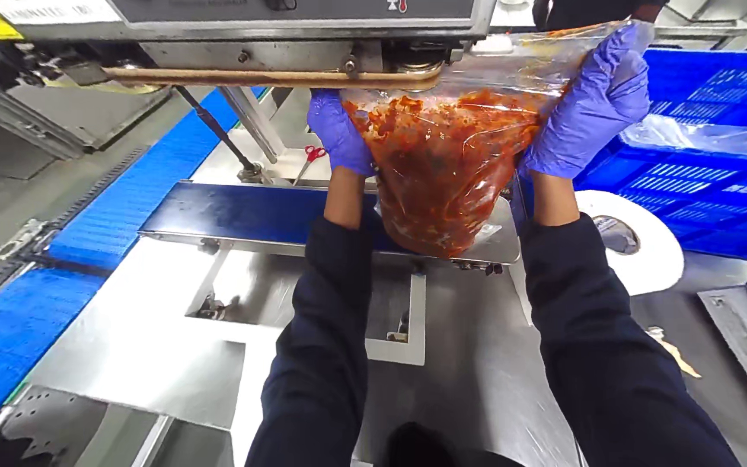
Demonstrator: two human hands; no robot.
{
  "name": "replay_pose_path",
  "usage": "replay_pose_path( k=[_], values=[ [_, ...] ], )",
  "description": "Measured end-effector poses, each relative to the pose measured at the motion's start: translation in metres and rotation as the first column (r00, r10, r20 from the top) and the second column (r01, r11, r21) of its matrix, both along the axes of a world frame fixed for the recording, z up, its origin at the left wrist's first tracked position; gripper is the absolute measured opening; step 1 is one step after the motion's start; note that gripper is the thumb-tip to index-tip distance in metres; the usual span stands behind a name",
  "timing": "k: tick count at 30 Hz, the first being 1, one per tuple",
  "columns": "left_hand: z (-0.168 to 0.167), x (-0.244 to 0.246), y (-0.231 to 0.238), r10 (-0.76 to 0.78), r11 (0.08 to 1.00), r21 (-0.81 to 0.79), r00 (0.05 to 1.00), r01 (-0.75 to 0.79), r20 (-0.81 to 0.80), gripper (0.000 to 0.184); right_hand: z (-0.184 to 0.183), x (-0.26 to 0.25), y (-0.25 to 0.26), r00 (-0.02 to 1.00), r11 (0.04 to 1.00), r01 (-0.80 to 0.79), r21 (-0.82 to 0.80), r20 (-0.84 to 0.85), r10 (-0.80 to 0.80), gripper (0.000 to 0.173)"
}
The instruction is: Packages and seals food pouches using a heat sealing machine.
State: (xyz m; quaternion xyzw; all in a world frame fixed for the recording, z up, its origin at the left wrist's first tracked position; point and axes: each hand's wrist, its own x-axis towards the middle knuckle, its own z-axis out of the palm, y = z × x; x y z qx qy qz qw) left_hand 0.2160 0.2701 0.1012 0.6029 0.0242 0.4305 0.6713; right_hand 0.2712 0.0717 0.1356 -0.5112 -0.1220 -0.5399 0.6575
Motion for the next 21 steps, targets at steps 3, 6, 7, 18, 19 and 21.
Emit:
replay_pose_path(
  k=[3,6,7,18,19,21],
  values=[
    [0.0,-0.002,0.006,-0.045,0.998,-0.052,0.998,0.047,0.046,0.031,0.002,-0.004,0.006,0.999,0.998,-0.035,0.043,-0.041,0.036,0.015],
    [0.0,-0.007,0.011,-0.025,0.999,-0.032,0.999,0.026,0.033,0.03,0.003,-0.009,0.008,0.994,0.997,-0.067,0.037,-0.08,0.069,0.011],
    [0.001,-0.008,0.012,-0.022,0.999,-0.042,0.999,0.023,0.032,0.029,0.004,-0.011,0.008,0.992,0.997,-0.078,0.027,-0.101,0.08,0.011],
    [-0.001,-0.01,0.034,-0.036,0.995,-0.085,0.993,0.045,0.11,0.032,0.0,-0.01,0.017,0.973,0.986,-0.169,-0.004,-0.159,0.166,0.017],
    [-0.001,-0.012,0.036,-0.031,0.996,-0.085,0.994,0.04,0.105,0.033,-0.002,-0.01,0.017,0.97,0.982,-0.187,-0.008,-0.158,0.184,0.019],
    [0.0,-0.011,0.04,-0.014,0.994,-0.109,0.995,0.025,0.102,0.034,-0.004,-0.009,0.017,0.965,0.974,-0.227,-0.013,-0.14,0.223,0.019]
  ],
)
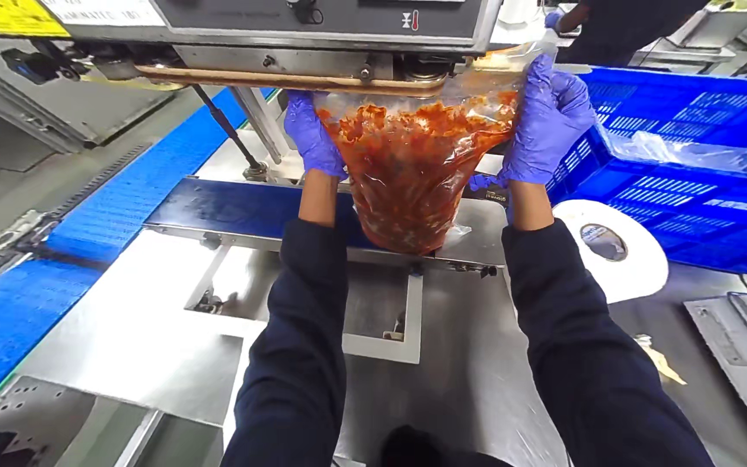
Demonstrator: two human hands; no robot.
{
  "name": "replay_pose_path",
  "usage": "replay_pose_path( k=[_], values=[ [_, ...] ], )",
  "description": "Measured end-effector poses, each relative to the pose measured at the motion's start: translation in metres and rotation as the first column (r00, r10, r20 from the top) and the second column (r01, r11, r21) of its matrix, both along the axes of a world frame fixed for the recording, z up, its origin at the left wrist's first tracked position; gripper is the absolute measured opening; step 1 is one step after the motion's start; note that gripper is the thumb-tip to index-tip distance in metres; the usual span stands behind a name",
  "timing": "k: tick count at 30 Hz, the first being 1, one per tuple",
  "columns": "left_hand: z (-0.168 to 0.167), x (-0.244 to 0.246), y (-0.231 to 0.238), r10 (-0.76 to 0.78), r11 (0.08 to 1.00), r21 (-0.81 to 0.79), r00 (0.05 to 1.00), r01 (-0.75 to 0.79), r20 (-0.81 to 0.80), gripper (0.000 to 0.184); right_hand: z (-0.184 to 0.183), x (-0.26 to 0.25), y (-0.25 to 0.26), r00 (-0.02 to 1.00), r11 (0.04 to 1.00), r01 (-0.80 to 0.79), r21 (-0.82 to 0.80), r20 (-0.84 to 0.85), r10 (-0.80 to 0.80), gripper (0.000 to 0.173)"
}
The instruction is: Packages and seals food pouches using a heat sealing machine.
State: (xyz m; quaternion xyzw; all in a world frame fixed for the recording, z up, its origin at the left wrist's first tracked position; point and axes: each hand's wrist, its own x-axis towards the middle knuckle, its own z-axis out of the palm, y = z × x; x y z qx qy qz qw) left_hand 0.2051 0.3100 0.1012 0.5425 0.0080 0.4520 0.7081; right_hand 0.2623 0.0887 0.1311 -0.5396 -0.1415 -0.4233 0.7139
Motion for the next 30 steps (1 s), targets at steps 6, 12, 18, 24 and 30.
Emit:
replay_pose_path(
  k=[6,12,18,24,30],
  values=[
    [-0.006,0.032,0.034,0.081,0.989,-0.133,0.994,-0.07,0.074,0.033,-0.006,-0.001,0.002,0.995,0.997,-0.08,-0.004,0.053,0.08,0.014],
    [-0.014,0.034,0.063,-0.06,0.99,-0.125,0.994,0.072,0.094,0.038,-0.007,-0.009,-0.001,0.965,0.965,-0.259,-0.041,-0.062,0.256,0.02],
    [-0.018,-0.032,0.108,-0.071,0.992,0.072,0.936,0.102,-0.344,0.044,-0.017,-0.031,-0.025,0.95,0.962,-0.271,-0.041,-0.173,0.26,0.01],
    [-0.081,-0.195,0.152,0.047,0.985,0.173,0.944,0.011,-0.327,0.042,-0.066,-0.094,-0.094,0.971,0.981,-0.179,-0.069,-0.173,0.165,0.02],
    [-0.192,-0.404,0.12,0.266,0.951,-0.022,0.851,-0.308,-0.453,0.051,-0.145,-0.174,-0.166,0.848,0.999,0.016,0.048,-0.53,0.012,0.028]
  ],
)
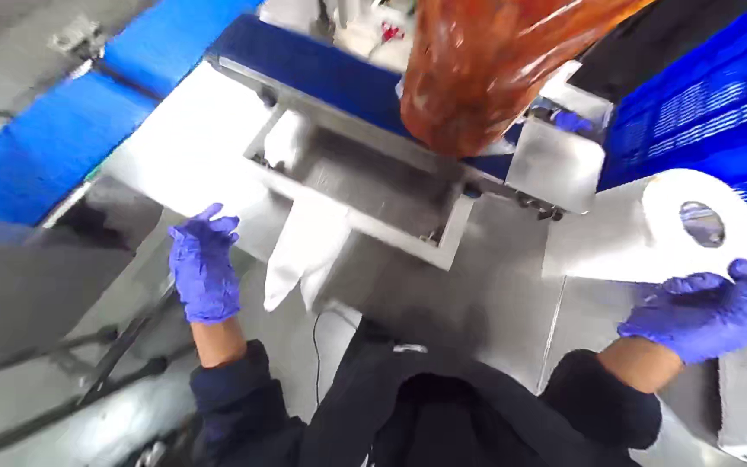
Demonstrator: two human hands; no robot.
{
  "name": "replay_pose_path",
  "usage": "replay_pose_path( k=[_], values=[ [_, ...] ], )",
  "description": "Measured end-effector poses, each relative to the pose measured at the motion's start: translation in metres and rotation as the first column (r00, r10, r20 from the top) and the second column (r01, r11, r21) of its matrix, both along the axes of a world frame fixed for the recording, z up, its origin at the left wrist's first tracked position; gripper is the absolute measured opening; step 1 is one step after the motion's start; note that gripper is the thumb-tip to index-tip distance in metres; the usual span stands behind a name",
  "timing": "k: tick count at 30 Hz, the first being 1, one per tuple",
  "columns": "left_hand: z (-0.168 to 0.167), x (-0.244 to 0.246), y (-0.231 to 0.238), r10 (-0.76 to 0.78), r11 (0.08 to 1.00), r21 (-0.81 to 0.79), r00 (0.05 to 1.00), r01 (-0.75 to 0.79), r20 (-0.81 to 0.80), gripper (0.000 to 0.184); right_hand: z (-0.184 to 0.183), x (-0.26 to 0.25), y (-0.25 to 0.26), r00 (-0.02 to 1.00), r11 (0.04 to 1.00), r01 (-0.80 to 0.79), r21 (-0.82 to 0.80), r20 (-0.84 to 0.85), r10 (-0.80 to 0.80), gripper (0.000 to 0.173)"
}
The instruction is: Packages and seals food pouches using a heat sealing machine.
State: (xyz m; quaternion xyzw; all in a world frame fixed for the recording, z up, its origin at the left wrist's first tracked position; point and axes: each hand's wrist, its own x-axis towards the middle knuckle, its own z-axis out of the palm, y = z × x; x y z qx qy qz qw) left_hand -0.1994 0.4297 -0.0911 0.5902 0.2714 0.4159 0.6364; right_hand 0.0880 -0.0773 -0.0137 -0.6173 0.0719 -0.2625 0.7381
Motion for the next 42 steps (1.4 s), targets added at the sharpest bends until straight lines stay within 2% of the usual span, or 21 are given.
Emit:
replay_pose_path(
  k=[3,5,8,11,12,15,17,19,22,25,28,32,36,37,39,42],
  values=[
    [-0.034,-0.078,-0.037,0.244,0.954,-0.157,0.966,-0.255,-0.088,0.052,-0.029,-0.013,-0.033,0.998,0.998,0.024,0.06,-0.066,-0.02,0.026],
    [-0.046,-0.104,-0.052,0.378,0.89,-0.214,0.914,-0.402,-0.146,0.054,-0.041,-0.011,-0.037,0.999,0.993,-0.002,0.118,-0.035,0.007,0.028],
    [-0.054,-0.116,-0.06,0.409,0.869,-0.184,0.876,-0.459,-0.254,0.052,-0.045,-0.005,-0.004,0.989,0.983,-0.127,0.133,-0.064,0.137,0.029],
    [-0.05,-0.107,-0.055,0.328,0.925,-0.097,0.902,-0.366,-0.282,0.05,-0.038,-0.017,0.071,0.912,0.924,-0.383,0.009,-0.154,0.38,0.026],
    [-0.048,-0.105,-0.052,0.301,0.939,-0.082,0.915,-0.333,-0.269,0.049,-0.039,-0.027,0.093,0.857,0.867,-0.496,-0.058,-0.191,0.478,0.025],
    [-0.045,-0.104,-0.042,0.276,0.951,-0.072,0.931,-0.301,-0.241,0.046,-0.057,-0.069,0.141,0.648,0.607,-0.761,-0.227,-0.253,0.718,0.021],
    [-0.042,-0.092,-0.036,0.232,0.957,-0.119,0.946,-0.264,-0.228,0.048,-0.055,-0.104,0.166,0.594,0.523,-0.804,-0.283,-0.34,0.729,0.02],
    [-0.048,-0.082,-0.025,0.121,0.976,-0.156,0.971,-0.155,-0.206,0.049,-0.053,-0.13,0.187,0.563,0.506,-0.825,-0.252,-0.445,0.697,0.022],
    [-0.069,-0.081,0.006,-0.086,0.992,-0.113,0.961,0.057,-0.263,0.055,-0.07,-0.157,0.207,0.502,0.478,-0.856,-0.196,-0.534,0.68,0.024],
    [-0.078,-0.072,0.044,-0.24,0.97,-0.11,0.9,0.215,-0.363,0.053,-0.091,-0.185,0.23,0.506,0.509,-0.845,-0.165,-0.559,0.657,0.025],
    [-0.08,-0.054,0.064,-0.359,0.932,-0.137,0.819,0.335,-0.447,0.055,-0.111,-0.214,0.257,0.525,0.59,-0.801,-0.105,-0.596,0.607,0.025],
    [-0.099,-0.019,0.063,-0.541,0.828,-0.106,0.734,0.551,-0.411,0.058,-0.13,-0.257,0.273,0.569,0.694,-0.718,-0.05,-0.616,0.544,0.025],
    [-0.112,0.016,0.043,-0.493,0.793,-0.044,0.6,0.607,-0.63,0.064,-0.133,-0.293,0.266,0.608,0.778,-0.628,-0.032,-0.645,0.464,0.022],
    [-0.114,0.019,0.039,-0.488,0.798,-0.064,0.58,0.6,-0.652,0.059,-0.13,-0.3,0.262,0.624,0.803,-0.595,-0.04,-0.653,0.43,0.022],
    [-0.112,0.025,0.033,-0.5,0.805,-0.103,0.575,0.584,-0.648,0.036,-0.126,-0.315,0.252,0.674,0.857,-0.512,-0.064,-0.648,0.355,0.02],
    [-0.105,0.019,0.026,-0.547,0.766,-0.139,0.522,0.628,-0.654,0.029,-0.126,-0.346,0.232,0.735,0.925,-0.368,-0.094,-0.638,0.228,0.02]
  ],
)
